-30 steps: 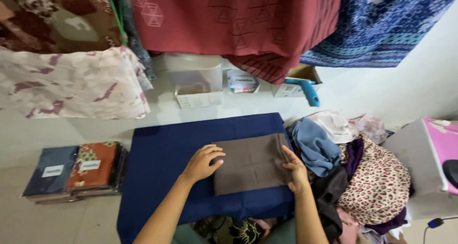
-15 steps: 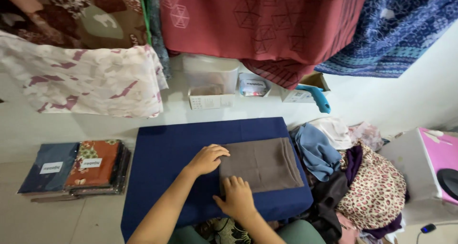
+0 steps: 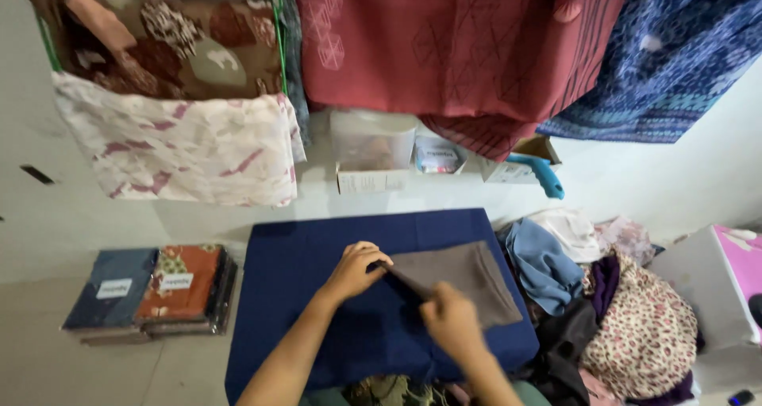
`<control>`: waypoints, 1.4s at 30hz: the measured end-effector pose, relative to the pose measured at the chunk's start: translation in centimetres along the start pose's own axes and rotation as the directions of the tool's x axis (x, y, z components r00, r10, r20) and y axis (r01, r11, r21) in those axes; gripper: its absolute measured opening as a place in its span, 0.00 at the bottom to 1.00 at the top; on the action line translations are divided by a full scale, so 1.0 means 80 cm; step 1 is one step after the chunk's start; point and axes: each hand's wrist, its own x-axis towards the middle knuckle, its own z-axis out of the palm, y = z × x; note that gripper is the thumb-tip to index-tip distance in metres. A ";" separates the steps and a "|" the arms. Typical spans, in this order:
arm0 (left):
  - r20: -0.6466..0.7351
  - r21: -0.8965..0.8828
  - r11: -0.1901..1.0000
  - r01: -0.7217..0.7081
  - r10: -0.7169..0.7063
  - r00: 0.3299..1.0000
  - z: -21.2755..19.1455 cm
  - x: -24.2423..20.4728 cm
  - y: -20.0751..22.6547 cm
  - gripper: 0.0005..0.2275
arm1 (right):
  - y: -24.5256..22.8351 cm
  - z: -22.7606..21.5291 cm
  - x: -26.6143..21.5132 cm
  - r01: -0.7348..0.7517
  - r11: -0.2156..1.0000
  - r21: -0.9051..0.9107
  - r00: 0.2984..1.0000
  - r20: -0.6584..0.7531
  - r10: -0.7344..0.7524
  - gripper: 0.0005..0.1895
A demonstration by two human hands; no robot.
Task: Cleaning a piece of fabric with a lint roller and then folding it neatly.
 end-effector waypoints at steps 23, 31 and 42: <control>-0.622 0.228 0.964 -0.136 0.252 0.742 -0.227 -0.037 0.159 0.01 | -0.028 -0.099 0.178 0.416 0.833 0.364 0.904 -0.266 -0.335 0.06; -0.108 -0.057 0.996 -0.073 0.066 0.992 -0.032 -0.223 0.106 0.04 | 0.129 0.060 -0.026 0.447 0.826 0.344 0.860 0.089 -0.503 0.23; -0.270 -0.187 0.973 -0.137 0.083 0.959 0.017 -0.212 0.069 0.04 | 0.090 0.081 0.013 0.315 0.822 0.474 0.928 0.027 -0.371 0.13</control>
